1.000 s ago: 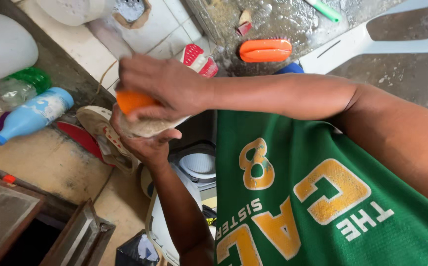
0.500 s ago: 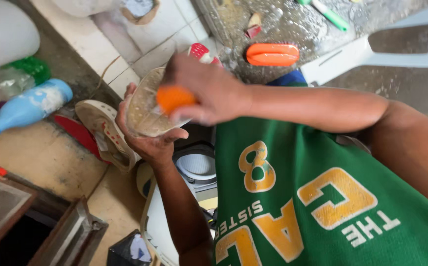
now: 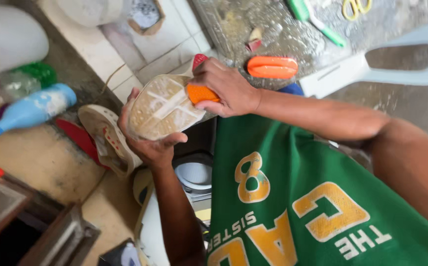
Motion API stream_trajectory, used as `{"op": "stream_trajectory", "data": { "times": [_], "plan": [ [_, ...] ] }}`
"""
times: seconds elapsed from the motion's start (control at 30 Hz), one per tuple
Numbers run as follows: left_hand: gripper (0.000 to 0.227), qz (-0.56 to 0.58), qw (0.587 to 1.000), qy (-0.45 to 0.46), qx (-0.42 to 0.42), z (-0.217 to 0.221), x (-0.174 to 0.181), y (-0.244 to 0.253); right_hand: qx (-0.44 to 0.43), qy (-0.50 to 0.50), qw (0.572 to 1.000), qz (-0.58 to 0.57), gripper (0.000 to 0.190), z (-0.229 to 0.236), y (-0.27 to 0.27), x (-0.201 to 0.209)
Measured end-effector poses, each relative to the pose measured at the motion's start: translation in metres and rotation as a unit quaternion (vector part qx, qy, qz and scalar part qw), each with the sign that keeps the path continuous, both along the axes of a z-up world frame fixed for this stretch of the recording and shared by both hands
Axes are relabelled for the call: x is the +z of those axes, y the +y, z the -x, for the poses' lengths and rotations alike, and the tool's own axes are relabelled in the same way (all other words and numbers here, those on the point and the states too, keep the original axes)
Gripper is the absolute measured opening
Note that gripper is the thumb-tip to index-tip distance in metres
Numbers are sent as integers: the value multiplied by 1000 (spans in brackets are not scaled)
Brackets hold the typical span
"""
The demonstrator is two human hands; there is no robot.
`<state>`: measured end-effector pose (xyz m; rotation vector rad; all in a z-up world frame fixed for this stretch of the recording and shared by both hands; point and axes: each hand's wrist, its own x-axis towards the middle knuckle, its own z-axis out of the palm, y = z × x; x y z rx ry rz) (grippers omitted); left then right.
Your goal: The person scrubs the sole of a white sneaker with a red brush and then uses an orange brush to clean the same area. The person holds the shoe in their left hand and scrubs the bottom surface repeatedly.
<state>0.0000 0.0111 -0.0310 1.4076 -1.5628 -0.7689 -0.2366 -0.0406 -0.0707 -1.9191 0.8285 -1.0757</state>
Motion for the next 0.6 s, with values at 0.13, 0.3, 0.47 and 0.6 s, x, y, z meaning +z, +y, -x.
{"op": "stream_trajectory", "data": {
  "times": [0.13, 0.3, 0.47, 0.6],
  "plan": [
    [114, -31, 999, -16, 10, 1, 1, 3, 75, -50, 994, 56, 51, -17, 13, 2],
    [122, -15, 1000, -21, 13, 4, 5, -1, 40, -24, 999, 11, 51, -2, -4, -1],
    [118, -52, 998, -2, -16, -4, 5, 7, 60, 15, 998, 21, 52, -13, 22, 3],
    [117, -8, 1000, -16, -20, -5, 3, 3, 35, 23, 997, -57, 51, -8, -1, 4]
  ]
}}
